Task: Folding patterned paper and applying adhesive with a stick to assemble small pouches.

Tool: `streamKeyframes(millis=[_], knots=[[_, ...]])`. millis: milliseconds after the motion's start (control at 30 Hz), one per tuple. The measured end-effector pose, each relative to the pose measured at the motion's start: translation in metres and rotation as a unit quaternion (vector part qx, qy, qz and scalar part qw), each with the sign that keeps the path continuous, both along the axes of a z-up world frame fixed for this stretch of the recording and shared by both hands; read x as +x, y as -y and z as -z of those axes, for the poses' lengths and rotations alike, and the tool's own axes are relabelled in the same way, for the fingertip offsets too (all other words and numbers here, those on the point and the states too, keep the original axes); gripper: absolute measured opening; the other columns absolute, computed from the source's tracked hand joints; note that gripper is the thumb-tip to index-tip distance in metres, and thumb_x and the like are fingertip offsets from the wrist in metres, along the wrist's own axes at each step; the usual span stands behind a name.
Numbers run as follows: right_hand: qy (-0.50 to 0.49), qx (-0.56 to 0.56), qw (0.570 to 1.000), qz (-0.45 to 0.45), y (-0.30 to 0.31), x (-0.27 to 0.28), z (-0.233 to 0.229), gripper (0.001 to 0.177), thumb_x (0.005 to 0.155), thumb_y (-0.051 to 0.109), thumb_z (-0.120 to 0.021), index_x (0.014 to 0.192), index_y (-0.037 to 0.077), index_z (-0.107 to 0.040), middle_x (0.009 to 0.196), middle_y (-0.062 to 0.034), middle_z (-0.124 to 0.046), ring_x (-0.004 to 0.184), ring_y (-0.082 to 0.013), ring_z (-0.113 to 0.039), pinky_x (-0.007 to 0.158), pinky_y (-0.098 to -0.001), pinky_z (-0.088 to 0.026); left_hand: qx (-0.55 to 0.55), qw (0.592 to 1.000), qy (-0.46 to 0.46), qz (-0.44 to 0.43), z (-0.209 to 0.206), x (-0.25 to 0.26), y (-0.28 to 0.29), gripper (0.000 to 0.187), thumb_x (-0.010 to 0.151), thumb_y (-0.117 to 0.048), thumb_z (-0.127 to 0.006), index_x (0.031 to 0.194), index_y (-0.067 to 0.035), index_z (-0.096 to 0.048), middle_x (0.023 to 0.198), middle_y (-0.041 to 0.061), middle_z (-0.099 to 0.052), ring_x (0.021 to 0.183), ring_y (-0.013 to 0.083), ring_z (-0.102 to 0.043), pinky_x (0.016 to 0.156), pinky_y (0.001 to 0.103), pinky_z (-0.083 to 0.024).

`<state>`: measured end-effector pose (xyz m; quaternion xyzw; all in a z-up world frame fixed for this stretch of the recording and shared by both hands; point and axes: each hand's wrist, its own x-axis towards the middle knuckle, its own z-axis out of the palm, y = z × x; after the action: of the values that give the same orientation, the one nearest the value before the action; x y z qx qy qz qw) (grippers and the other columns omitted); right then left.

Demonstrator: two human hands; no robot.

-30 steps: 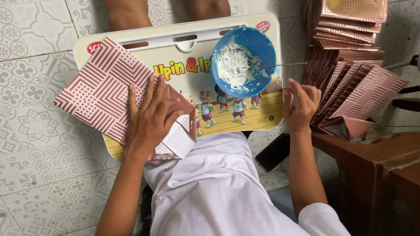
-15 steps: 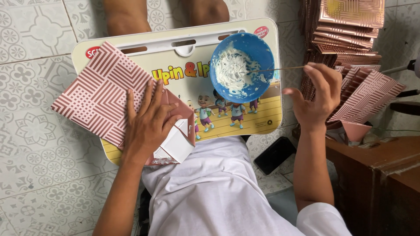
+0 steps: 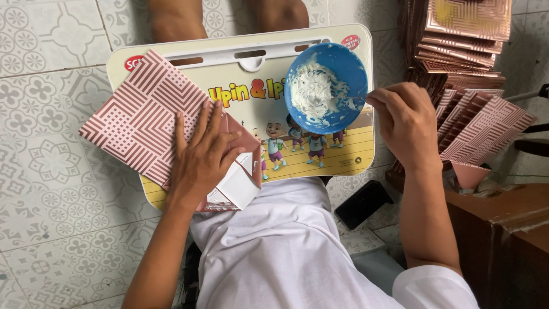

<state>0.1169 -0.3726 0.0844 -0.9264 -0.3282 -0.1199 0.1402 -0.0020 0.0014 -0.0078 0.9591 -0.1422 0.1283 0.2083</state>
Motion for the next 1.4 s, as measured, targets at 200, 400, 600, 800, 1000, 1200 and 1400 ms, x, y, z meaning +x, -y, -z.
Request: streamKeyframes(millis=[200,400,600,800,1000,1200,1400], knots=[[-0.051,0.096,0.994,0.019,0.000,-0.009,0.005,0.008,0.108,-0.006,-0.071,0.113,-0.002,-0.076,0.093,-0.0140,-0.068,0.078,-0.0282,-0.065,0.064,-0.0357,-0.052,-0.002,1.000,0.000,-0.004,-0.004,0.000,0.000,0.032,0.104,-0.052,-0.061,0.118,-0.024,-0.064,0.163,0.015,-0.048,0.153,0.0337,-0.039,0.122,0.066,-0.013],[-0.034,0.037,0.998,0.026,0.000,-0.016,-0.017,0.004,0.111,-0.007,-0.073,0.114,-0.009,-0.074,0.109,-0.0207,-0.068,0.096,-0.0324,-0.064,0.080,-0.0415,-0.056,0.026,0.995,-0.090,0.034,-0.024,0.000,-0.005,0.025,0.106,-0.042,-0.062,0.119,-0.020,-0.062,0.165,0.019,-0.039,0.156,0.0369,-0.032,0.124,0.067,-0.013],[-0.145,0.049,0.988,0.028,-0.016,0.000,-0.035,0.010,0.107,-0.009,-0.070,0.115,-0.014,-0.075,0.105,-0.0231,-0.069,0.088,-0.0314,-0.067,0.074,-0.0379,-0.056,0.038,0.994,-0.096,0.032,-0.022,0.000,-0.005,0.034,0.107,-0.045,-0.059,0.112,-0.012,-0.056,0.167,0.019,-0.038,0.157,0.0369,-0.030,0.125,0.067,-0.012],[-0.349,0.312,0.870,0.153,-0.007,0.007,-0.015,0.029,0.112,0.031,-0.064,0.119,0.003,-0.072,0.095,-0.0109,-0.070,0.083,-0.0112,-0.055,0.070,-0.0268,-0.043,0.000,1.000,0.002,-0.007,-0.001,0.000,0.001,0.033,0.105,-0.052,-0.059,0.120,-0.023,-0.064,0.162,0.015,-0.049,0.153,0.0332,-0.040,0.123,0.065,-0.014],[-0.421,0.390,0.800,0.178,0.008,0.006,0.013,0.048,0.110,0.048,-0.053,0.122,0.005,-0.069,0.091,-0.0090,-0.069,0.078,-0.0092,-0.054,0.065,-0.0206,-0.037,-0.002,1.000,-0.008,0.001,-0.007,0.001,0.000,0.033,0.105,-0.051,-0.060,0.121,-0.022,-0.064,0.162,0.016,-0.050,0.153,0.0347,-0.040,0.122,0.067,-0.014],[-0.408,0.396,0.805,0.169,0.010,0.004,0.016,0.046,0.110,0.046,-0.054,0.126,0.005,-0.067,0.091,-0.0104,-0.068,0.077,-0.0094,-0.052,0.065,-0.0211,-0.036,-0.006,1.000,-0.013,0.002,-0.008,0.001,0.000,0.033,0.105,-0.050,-0.060,0.122,-0.022,-0.064,0.162,0.016,-0.049,0.152,0.0351,-0.040,0.122,0.067,-0.014],[-0.337,0.487,0.777,0.214,0.031,0.003,0.035,0.055,0.109,0.055,-0.038,0.134,0.012,-0.060,0.095,-0.0033,-0.067,0.076,-0.0061,-0.055,0.066,-0.0167,-0.040,-0.006,1.000,-0.021,0.002,-0.008,0.000,0.001,0.033,0.105,-0.050,-0.059,0.122,-0.022,-0.063,0.162,0.017,-0.049,0.153,0.0354,-0.039,0.122,0.068,-0.013]])
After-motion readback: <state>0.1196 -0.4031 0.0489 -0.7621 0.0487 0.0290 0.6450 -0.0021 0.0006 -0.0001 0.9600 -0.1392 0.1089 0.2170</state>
